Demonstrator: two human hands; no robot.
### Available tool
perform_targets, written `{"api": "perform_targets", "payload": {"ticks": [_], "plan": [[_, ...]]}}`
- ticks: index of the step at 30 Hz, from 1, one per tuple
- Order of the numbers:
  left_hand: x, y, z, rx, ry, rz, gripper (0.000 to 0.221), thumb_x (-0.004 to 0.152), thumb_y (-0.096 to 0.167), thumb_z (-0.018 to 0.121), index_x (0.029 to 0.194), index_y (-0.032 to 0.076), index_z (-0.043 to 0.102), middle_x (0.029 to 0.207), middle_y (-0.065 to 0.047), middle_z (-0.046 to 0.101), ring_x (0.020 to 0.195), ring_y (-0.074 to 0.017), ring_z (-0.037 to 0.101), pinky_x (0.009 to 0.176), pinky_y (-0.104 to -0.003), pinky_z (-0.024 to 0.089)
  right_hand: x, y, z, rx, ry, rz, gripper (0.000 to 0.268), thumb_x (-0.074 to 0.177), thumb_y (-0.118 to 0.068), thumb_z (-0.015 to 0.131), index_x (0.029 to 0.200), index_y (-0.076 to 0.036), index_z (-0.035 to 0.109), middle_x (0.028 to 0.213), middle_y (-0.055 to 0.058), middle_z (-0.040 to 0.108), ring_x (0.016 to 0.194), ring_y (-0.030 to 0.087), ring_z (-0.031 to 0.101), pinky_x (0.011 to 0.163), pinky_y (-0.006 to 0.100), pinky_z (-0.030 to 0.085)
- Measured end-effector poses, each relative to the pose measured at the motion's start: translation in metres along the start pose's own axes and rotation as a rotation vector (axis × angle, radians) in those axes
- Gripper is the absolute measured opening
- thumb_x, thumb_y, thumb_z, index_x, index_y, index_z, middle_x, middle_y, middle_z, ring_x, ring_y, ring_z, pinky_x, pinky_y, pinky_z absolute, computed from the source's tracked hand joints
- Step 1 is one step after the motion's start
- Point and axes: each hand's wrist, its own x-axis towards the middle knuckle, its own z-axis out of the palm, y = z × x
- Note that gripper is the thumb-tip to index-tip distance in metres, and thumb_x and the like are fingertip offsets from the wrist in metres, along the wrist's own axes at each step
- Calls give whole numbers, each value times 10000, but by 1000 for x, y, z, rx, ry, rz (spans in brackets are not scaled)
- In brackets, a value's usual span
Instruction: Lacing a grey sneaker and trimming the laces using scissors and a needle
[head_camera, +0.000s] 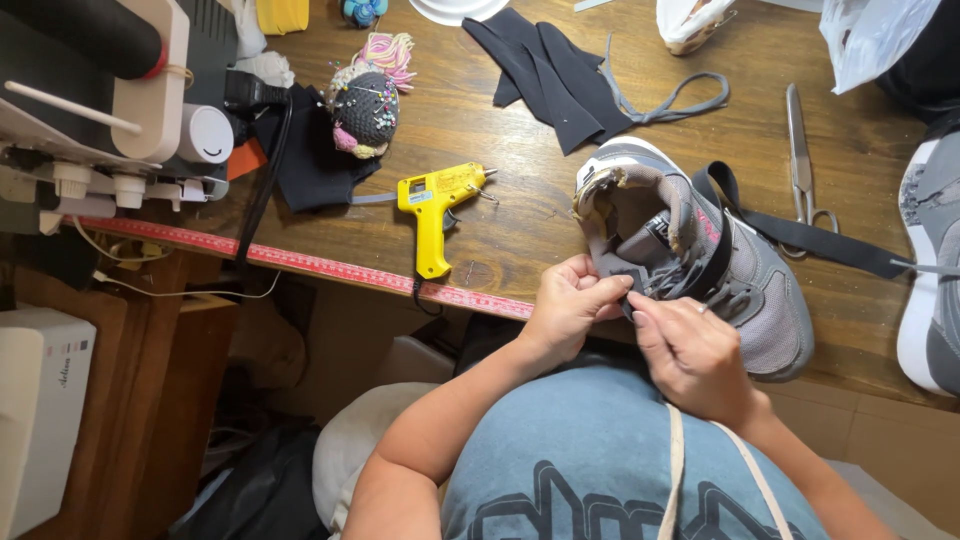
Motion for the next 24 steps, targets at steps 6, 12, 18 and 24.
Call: {"api": "perform_targets", "payload": {"ticks": [6, 12, 18, 24], "plan": [[-3, 0, -7, 129, -104, 88, 167, 861, 152, 803, 900, 105, 647, 719, 30, 685, 685, -12, 610, 618, -228, 596, 16, 1, -51, 32, -208, 84, 330, 982, 89, 569, 1300, 15, 624, 1118, 132, 762, 948, 237, 752, 899, 341, 610], [-2, 5, -7, 83, -222, 24, 123, 931, 89, 730, 1014, 0, 744, 893, -34, 742, 746, -89, 669, 673, -268, 630, 69, 27, -29, 123, -364, -27, 170, 1003, 31, 599, 1170, 2, 593, 1130, 143, 750, 949, 274, 739, 881, 367, 566], [10, -3, -4, 252, -318, 339, 140, 976, 142, 704, 1064, 33, 696, 846, 28, 685, 731, -33, 592, 660, -212, 561, 64, 88, -36, 190, -481, -97, 149, 989, 14, 584, 1061, -42, 702, 1145, 127, 733, 1032, 253, 701, 1028, 374, 510], [30, -1, -5, 263, -426, 337, 137, 971, 159, 705, 1070, 64, 708, 898, 99, 653, 805, 7, 559, 719, -169, 507, 55, 108, -45, 224, -411, -78, 156, 988, 48, 593, 1070, 0, 717, 1245, 180, 676, 1110, 289, 686, 1060, 359, 545]]}}
